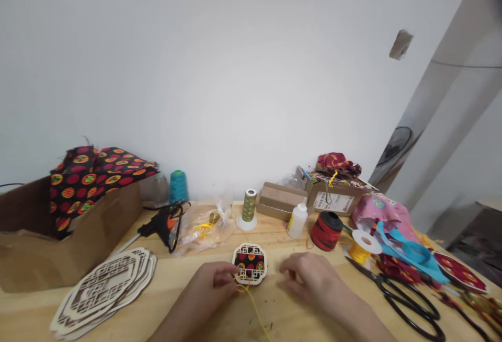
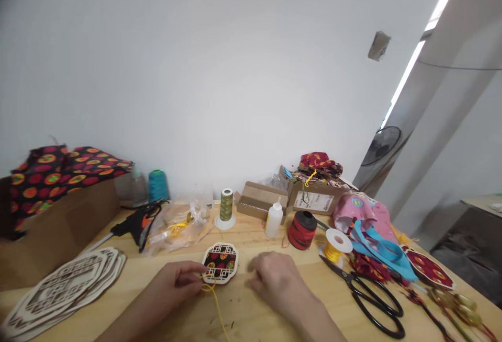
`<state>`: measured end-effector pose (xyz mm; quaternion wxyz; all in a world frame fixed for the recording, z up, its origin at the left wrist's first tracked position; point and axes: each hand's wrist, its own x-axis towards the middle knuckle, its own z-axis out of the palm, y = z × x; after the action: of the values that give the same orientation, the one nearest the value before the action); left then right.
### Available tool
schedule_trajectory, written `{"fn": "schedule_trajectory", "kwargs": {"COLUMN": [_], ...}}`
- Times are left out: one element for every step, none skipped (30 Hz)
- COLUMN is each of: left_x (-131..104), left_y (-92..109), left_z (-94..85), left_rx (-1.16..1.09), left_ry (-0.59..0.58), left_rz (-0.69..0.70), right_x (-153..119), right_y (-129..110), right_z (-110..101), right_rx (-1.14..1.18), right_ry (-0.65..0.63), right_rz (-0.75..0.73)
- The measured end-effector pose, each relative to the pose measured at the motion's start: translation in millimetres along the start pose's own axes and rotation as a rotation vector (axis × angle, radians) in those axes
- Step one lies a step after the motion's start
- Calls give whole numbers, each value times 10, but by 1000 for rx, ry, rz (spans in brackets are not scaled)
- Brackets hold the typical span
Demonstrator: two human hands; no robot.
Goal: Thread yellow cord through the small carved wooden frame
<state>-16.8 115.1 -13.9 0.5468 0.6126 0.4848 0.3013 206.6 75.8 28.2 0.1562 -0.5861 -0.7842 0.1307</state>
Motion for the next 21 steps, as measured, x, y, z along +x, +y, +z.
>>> {"fn": "schedule_trajectory", "kwargs": {"left_x": [2, 1, -1, -6, -11, -18, -24, -29, -33, -35, -35, -34, -31, -28, -24, -21, -19, -19, -20, -23, -27], "left_y": [-8, -12, -11, -7, -2, 4, 8, 10, 9, 4, -3, -14, -26, -38, -50, -59, -65, -66, -62, -53, -42], "left_z": [-5, -11, -19, -26, -31, -35, -36, -34, -29, -24, -18, -12, -8, -6, -6, -8, -12, -16, -19, -22, -22], "left_rx": [19, 51, 93, 143, 196, 242, 280, 311, 332, 344, 352, 360, 369, 377, 383, 383, 378, 371, 364, 359, 356], "left_ry": [-30, -68, -103, -118, -114, -92, -63, -42, -39, -45, -53, -51, -40, -27, -16, -8, -12, -20, -28, -32, -37], "left_rz": [15, 27, 36, 40, 37, 29, 19, 14, 12, 9, 1, -10, -24, -37, -49, -57, -62, -65, -65, -62, -60], "right_x": [117, 217, 296, 354, 393, 418, 434, 445, 453, 460, 465, 462, 446, 411, 349, 257, 135, -13, -177, -343, -496], "right_y": [0, 11, 31, 56, 83, 108, 127, 139, 142, 140, 133, 128, 129, 141, 168, 210, 267, 336, 410, 482, 542], "right_z": [78, 148, 208, 259, 302, 339, 369, 394, 411, 421, 421, 410, 388, 354, 311, 259, 200, 136, 68, -2, -72], "right_rx": [-16, -18, -6, 15, 42, 73, 105, 133, 146, 142, 127, 108, 91, 77, 68, 62, 49, 48, 56, 55, 50], "right_ry": [14, 10, 17, 18, 17, 11, 1, -4, -4, 0, 9, 23, 34, 38, 40, 40, 36, 14, -22, -54, -115], "right_rz": [-3, 5, 18, 35, 48, 55, 56, 51, 40, 25, 13, 1, -8, -9, -4, 6, 21, 27, 35, 51, 76]}}
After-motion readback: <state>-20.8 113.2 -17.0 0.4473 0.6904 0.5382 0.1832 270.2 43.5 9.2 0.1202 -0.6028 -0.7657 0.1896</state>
